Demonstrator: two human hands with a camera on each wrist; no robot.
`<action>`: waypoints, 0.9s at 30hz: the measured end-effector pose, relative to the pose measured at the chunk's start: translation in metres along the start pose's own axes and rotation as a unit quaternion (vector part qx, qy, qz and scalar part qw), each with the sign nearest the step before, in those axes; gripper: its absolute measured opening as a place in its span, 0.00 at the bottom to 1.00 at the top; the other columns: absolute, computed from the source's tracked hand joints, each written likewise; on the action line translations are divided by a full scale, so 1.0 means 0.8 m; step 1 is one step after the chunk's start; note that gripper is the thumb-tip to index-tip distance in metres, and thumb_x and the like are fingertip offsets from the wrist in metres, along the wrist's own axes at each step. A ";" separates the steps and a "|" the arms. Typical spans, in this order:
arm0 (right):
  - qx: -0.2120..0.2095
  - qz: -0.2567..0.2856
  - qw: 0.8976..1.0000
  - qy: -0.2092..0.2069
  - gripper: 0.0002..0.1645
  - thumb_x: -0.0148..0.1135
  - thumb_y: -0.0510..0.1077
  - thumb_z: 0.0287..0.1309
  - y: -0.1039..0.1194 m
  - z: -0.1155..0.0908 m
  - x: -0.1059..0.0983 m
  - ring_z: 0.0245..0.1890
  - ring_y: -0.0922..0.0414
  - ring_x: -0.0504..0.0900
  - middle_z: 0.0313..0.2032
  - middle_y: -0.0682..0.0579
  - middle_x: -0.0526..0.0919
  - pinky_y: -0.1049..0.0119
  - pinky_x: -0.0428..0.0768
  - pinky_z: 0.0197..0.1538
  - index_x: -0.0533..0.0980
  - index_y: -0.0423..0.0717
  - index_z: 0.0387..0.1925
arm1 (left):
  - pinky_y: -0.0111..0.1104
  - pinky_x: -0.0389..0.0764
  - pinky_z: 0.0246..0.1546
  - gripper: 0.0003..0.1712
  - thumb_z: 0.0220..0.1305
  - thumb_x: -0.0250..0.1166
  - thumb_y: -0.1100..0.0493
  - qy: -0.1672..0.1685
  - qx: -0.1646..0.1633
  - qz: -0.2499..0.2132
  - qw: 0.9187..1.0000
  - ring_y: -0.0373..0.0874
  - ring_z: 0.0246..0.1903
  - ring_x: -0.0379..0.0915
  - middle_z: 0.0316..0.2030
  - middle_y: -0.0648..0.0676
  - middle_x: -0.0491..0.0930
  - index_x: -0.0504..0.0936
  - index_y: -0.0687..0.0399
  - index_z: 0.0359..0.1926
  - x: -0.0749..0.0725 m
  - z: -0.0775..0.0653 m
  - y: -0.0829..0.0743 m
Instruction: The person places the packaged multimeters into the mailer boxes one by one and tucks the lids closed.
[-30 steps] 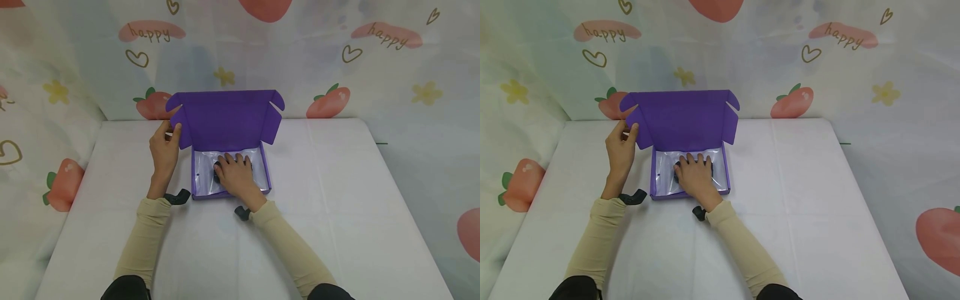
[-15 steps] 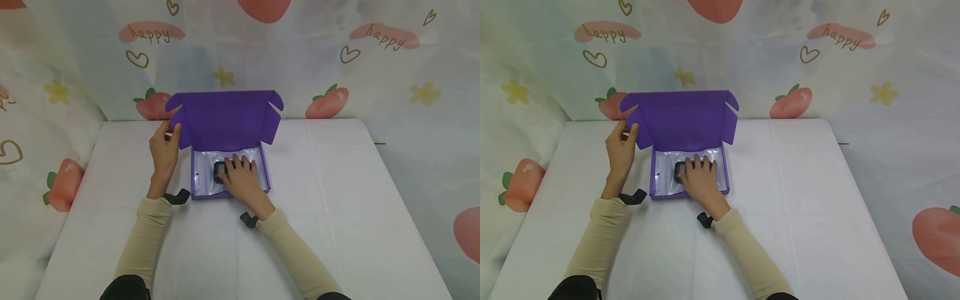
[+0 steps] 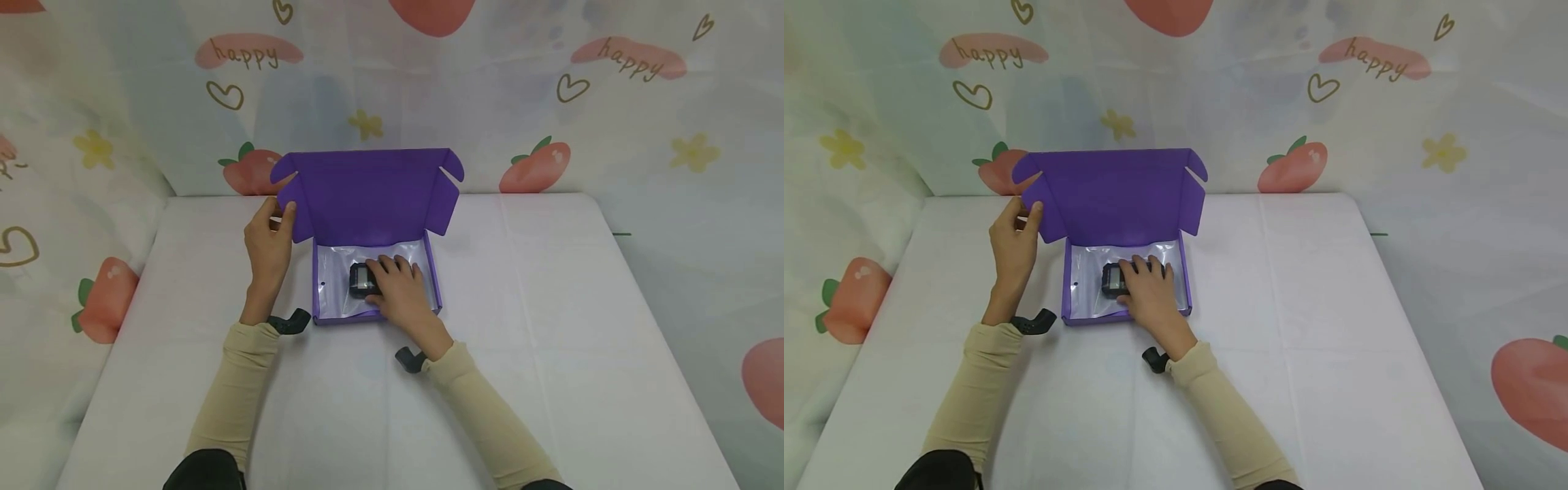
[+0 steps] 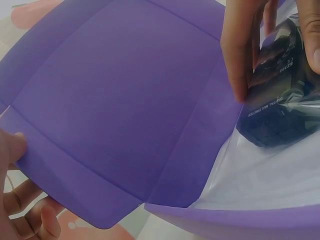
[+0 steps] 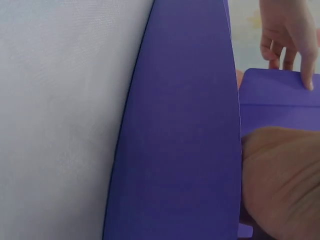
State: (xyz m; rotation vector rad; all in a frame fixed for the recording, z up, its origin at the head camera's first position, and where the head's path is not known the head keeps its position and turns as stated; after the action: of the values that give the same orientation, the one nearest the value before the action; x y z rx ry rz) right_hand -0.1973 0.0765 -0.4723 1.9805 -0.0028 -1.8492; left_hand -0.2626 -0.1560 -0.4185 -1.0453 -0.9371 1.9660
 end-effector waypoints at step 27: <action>0.077 0.239 0.910 -0.329 0.19 0.57 0.34 0.68 -0.074 -0.028 -0.093 0.50 0.38 0.84 0.53 0.37 0.83 0.48 0.83 0.52 0.76 0.33 0.58 | 0.26 0.73 0.36 0.15 0.76 0.63 0.49 -0.004 -0.001 -0.007 1.000 0.51 0.34 0.79 0.39 0.62 0.86 0.83 0.58 0.41 -0.002 0.000 0.000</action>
State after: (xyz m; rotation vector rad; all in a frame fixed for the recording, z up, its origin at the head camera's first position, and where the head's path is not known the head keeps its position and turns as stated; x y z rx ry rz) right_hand -0.2008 0.1584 -0.4191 1.1862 -0.7802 -2.0995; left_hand -0.2616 -0.1573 -0.4180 -1.0299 -0.9477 1.9593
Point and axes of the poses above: each hand's wrist, its own z-axis towards the middle knuckle, its own x-axis out of the palm, y = z × x, the point moved 6 cm from there along z, towards the middle knuckle
